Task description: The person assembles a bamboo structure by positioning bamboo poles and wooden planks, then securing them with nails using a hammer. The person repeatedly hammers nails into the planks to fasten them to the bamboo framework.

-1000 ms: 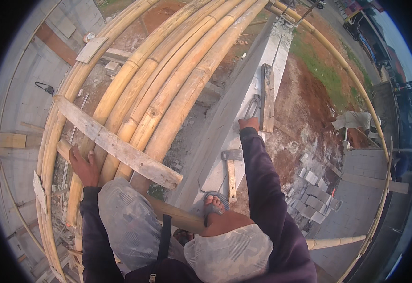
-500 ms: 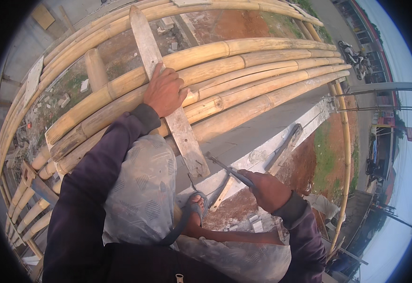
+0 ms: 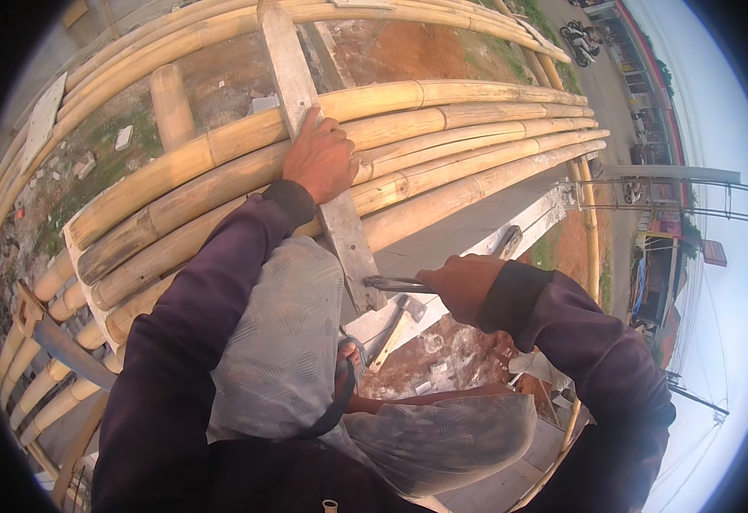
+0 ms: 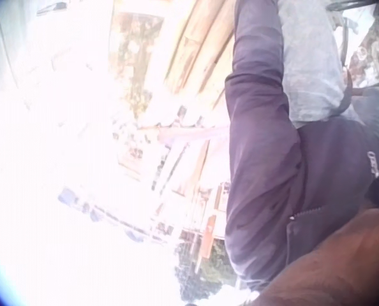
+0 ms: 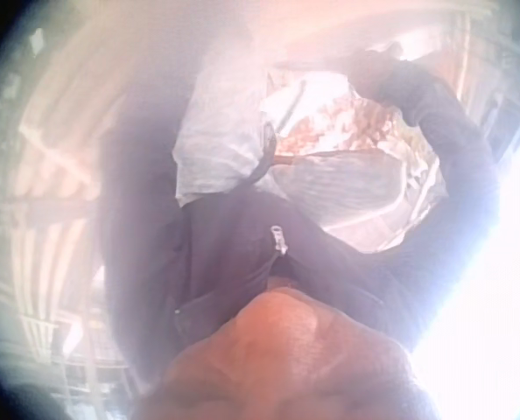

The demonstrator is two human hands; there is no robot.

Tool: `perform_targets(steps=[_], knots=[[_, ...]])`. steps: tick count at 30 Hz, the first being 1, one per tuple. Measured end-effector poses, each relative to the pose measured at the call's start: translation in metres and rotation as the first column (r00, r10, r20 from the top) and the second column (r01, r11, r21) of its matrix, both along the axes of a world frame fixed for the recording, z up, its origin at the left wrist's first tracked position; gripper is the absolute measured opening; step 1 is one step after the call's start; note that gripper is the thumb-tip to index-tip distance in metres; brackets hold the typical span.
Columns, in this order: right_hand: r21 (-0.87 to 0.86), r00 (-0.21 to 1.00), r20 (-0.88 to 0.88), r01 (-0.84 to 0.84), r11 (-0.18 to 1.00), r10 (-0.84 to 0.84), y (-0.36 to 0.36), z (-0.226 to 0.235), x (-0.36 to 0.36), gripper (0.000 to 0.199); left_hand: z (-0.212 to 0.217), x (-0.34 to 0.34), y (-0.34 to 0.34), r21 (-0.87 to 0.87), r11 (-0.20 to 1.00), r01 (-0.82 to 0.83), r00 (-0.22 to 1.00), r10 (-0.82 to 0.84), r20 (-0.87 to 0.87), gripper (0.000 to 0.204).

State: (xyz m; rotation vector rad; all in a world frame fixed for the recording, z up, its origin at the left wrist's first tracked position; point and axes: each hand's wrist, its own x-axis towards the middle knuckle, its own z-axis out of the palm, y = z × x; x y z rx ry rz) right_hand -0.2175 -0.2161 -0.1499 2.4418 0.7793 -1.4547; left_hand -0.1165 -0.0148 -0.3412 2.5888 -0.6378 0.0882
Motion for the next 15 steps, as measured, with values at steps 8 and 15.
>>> perform_targets(steps=[8, 15], knots=[[0.164, 0.99, 0.14, -0.013, 0.986, -0.01, -0.047, -0.025, -0.025, 0.034, 0.001, 0.002, 0.012, -0.008, 0.999, 0.034, 0.999, -0.034, 0.001, 0.02], [0.347, 0.969, 0.176, 0.101, 0.932, -0.171, -0.102, -0.06, -0.054, 0.055, -0.008, 0.003, 0.008, -0.074, 0.997, 0.034, 0.999, -0.032, 0.038, 0.019]])
